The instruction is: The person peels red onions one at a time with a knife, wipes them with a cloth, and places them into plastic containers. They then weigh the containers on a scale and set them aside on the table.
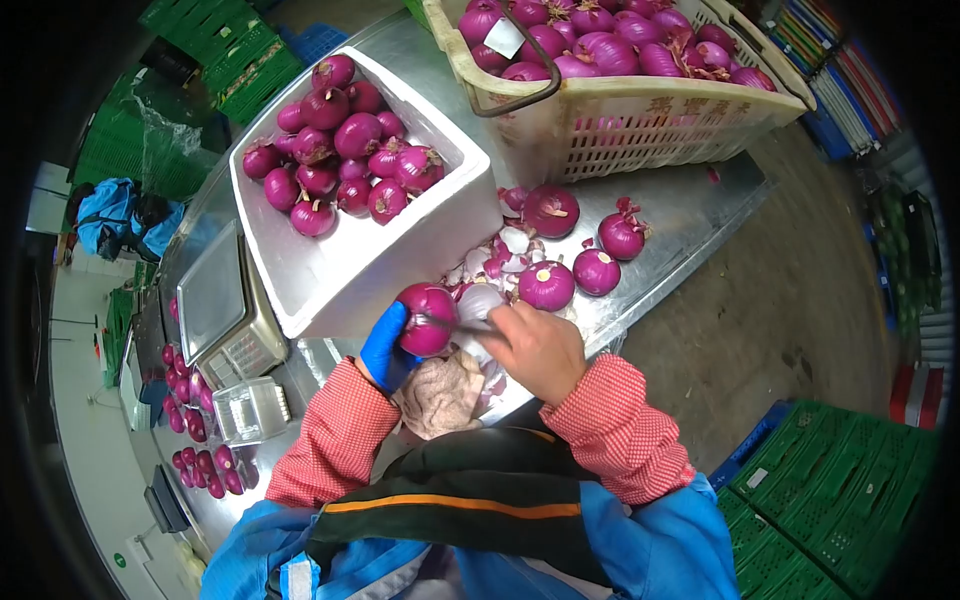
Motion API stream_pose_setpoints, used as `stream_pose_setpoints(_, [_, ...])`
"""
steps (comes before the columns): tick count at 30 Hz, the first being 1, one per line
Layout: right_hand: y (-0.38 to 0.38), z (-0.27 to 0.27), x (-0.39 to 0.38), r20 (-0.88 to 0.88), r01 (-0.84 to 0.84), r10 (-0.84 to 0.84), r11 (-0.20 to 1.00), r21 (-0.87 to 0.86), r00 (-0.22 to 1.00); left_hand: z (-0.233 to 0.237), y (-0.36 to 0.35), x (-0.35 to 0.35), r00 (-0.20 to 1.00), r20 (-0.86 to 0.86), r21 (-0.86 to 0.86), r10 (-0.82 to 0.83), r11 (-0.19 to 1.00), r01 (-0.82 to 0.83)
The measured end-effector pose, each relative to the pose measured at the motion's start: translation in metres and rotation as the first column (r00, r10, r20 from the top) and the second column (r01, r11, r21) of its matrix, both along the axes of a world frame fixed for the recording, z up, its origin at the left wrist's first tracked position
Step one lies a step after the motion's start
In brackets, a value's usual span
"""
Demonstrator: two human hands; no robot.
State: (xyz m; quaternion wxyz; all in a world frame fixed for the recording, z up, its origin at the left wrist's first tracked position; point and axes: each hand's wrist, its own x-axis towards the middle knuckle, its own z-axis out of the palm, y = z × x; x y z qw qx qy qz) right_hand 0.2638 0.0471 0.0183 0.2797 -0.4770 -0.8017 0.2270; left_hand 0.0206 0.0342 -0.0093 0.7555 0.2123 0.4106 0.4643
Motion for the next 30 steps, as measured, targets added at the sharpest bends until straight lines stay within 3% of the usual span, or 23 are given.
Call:
stream_pose_setpoints(3, [-0.003,0.013,0.01,0.167,-0.104,0.081,0.985,0.137,0.983,-0.003,0.006,-0.013,0.991,-0.119,0.049,-0.057,0.997,0.063])
stream_pose_setpoints(7, [0.0,0.013,0.013,0.207,-0.094,0.061,0.984,0.153,0.976,-0.009,0.009,-0.022,0.941,-0.329,0.205,-0.077,0.967,0.151])
stream_pose_setpoints(15, [0.006,0.003,0.013,0.22,-0.065,0.023,0.981,0.183,0.975,0.029,0.003,-0.002,0.806,-0.58,0.183,-0.121,0.944,0.273])
stream_pose_setpoints(18, [0.001,0.005,0.009,0.181,-0.014,-0.004,0.995,0.097,0.983,0.031,0.003,0.002,0.779,-0.618,0.172,-0.104,0.949,0.263])
stream_pose_setpoints(21, [-0.006,-0.01,-0.006,-0.12,0.072,-0.088,0.989,-0.129,0.989,0.03,0.004,0.004,0.713,-0.694,0.179,-0.099,0.935,0.305])
stream_pose_setpoints(24, [0.007,-0.007,-0.005,-0.038,0.123,-0.156,0.888,-0.444,0.987,0.026,-0.002,0.014,0.656,-0.747,0.139,-0.105,0.941,0.309])
stream_pose_setpoints(25, [0.008,-0.002,-0.005,0.022,0.089,-0.09,0.866,-0.491,0.996,0.024,-0.004,0.016,0.644,-0.757,0.117,-0.11,0.947,0.3])
stream_pose_setpoints(28, [0.009,-0.006,-0.003,-0.108,0.053,-0.115,0.889,-0.455,0.987,0.015,0.005,0.011,0.763,-0.64,0.149,-0.095,0.958,0.244])
stream_pose_setpoints(30, [0.009,0.002,-0.005,-0.216,0.013,-0.09,0.943,-0.334,0.972,0.017,0.004,0.007,0.819,-0.56,0.131,-0.126,0.963,0.238])
